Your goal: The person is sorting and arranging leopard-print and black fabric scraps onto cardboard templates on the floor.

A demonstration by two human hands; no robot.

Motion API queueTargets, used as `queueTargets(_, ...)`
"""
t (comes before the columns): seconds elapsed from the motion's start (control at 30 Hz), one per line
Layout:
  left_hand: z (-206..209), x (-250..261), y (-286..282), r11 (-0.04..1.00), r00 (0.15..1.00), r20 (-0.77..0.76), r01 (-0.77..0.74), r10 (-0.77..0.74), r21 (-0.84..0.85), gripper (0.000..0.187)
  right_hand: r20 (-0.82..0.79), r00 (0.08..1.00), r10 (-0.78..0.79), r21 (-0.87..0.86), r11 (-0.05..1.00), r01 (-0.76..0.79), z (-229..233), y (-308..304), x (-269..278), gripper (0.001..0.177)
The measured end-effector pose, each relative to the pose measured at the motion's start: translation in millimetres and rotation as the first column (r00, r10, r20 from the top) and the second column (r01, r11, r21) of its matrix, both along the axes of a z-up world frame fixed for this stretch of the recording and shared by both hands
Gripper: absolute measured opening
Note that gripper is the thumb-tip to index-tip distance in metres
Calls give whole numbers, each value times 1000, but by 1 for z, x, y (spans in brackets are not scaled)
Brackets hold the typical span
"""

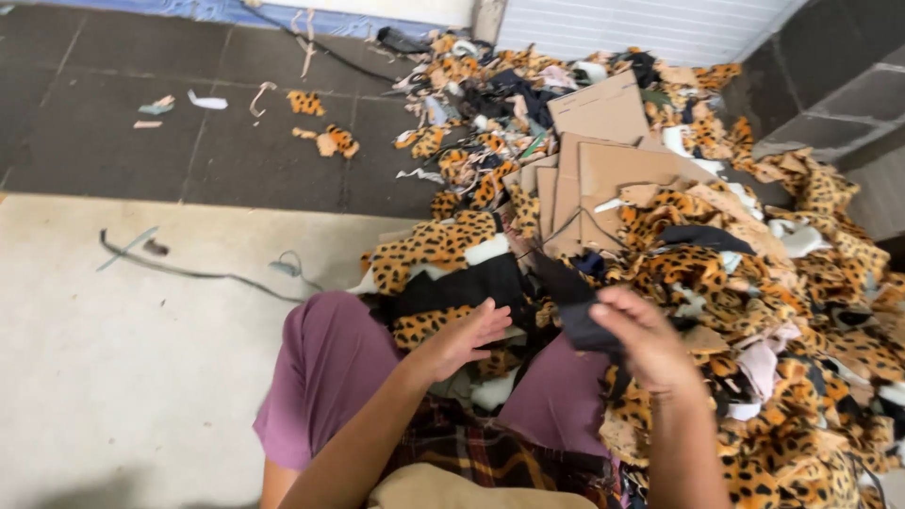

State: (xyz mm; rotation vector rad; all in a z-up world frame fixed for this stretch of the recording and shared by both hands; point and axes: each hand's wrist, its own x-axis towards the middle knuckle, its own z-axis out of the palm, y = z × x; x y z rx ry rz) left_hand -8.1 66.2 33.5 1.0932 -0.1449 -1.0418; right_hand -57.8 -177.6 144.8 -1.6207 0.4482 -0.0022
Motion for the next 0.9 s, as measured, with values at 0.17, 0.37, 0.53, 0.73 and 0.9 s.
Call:
queueTargets(0.17,4,-17,51,968,944,-226,-251,240,-17,96,-161,939,305,-39,948,-315,-110,59,20,33)
queueTargets(0.37,9,-29,102,753,695,-301,-638,653,160,35,-344,700,626,196,777,-599,-130,99,20,55)
queueTargets(0.53,-22,-13,107,635,572,-334,-764,749,116,37,-377,735,563,136,819,-558,-107,95,45,53)
queueTargets(0.73,-82,12,70,476,431,-454,-879,780,-18,35,-275,828,489,-154,828,-540,-105,67,130,37)
queueTargets(0.9,-79,-4,72,703,689,-159,-663,707,256,61,-323,877,357,-937,8,-348,-193,66,151,67)
